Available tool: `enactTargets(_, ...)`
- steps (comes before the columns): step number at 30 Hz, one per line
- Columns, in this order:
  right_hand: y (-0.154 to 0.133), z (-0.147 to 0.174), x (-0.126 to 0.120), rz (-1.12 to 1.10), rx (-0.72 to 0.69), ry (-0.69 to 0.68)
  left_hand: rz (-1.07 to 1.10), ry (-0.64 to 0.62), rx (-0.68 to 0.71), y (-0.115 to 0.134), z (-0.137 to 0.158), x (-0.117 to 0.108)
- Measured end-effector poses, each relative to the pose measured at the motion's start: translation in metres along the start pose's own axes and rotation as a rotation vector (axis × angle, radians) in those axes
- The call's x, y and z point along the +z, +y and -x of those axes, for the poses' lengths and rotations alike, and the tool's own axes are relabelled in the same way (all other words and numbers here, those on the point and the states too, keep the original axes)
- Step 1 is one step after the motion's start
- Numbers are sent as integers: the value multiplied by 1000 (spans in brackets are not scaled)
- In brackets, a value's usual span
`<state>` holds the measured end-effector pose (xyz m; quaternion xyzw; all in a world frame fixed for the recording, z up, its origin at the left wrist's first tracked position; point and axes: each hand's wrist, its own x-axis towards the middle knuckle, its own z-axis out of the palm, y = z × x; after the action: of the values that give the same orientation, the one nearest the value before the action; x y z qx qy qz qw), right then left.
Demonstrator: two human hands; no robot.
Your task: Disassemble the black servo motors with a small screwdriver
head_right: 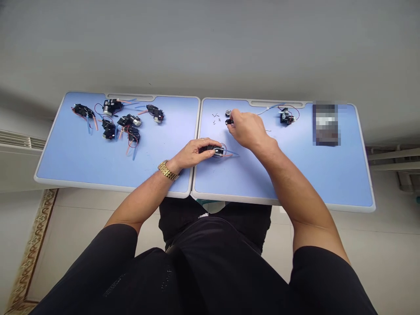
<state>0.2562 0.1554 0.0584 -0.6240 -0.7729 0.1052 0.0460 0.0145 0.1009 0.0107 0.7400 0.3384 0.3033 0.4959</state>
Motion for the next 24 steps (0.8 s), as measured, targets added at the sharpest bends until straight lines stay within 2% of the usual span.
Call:
enactTargets(5,-14,-19,11,182,-26,-82,10,0,-7,2,-1,1)
enactTargets(10,-12,-22,8,164,-12,-68,11,3,-7,0,-1,1)
enactTargets(14,4,6,-1,10,56,103,52,11,-28,-1,1,0)
enactTargets(17,14,36,-3,-175,-30,202,89,19,-55,0,1,-3)
enactTargets(20,15,57,3,-391,-165,211,149,17,-68,1,2,-7)
enactTargets(24,8,64,14,-543,-297,99,227,32,-84,-1,2,-10)
